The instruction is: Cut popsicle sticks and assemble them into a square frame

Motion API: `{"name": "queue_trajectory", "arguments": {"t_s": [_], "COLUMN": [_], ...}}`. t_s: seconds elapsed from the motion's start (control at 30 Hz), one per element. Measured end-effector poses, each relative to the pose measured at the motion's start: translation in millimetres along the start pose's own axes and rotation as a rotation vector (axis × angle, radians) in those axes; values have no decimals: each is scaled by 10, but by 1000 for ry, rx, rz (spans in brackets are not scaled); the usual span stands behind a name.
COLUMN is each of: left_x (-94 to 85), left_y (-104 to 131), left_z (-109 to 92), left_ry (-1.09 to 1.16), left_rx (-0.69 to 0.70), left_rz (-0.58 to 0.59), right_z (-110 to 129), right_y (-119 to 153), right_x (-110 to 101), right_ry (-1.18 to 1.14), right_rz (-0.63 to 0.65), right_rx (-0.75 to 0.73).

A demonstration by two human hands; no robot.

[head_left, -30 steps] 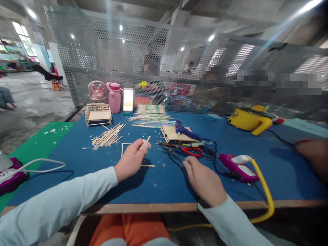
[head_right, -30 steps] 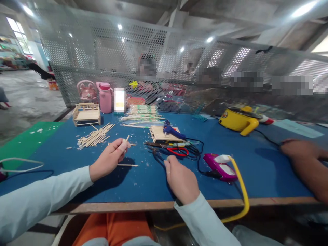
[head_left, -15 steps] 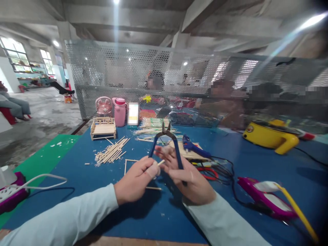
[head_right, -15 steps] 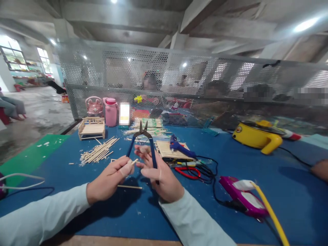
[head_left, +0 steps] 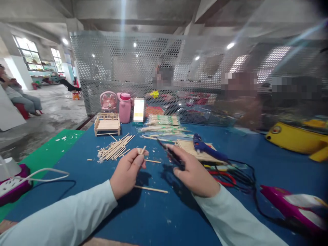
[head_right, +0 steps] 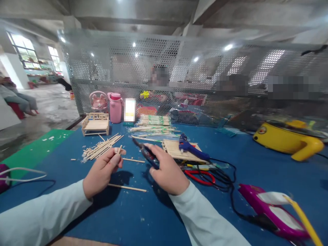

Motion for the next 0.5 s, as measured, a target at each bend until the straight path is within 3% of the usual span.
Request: {"name": "queue_trajectory", "arguments": {"t_s": [0.13,0.5], "left_x": [0,6], "left_y": [20,43], "left_z": [-94,-203], "left_ry": [-10,-98], "left_rx": [10,82], "left_rz": [21,26], "right_z": [57,140], "right_y": [40,49], "right_x": [163,182], "right_ry": [135,105], "right_rz": [107,120], "right_rx": [0,-62]}}
Point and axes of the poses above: each hand's wrist, its own y-axis away from the middle knuckle, its own x-axis out of the palm, z = x × y, the point moved 8 cm from there along -y, towards the middle knuckle
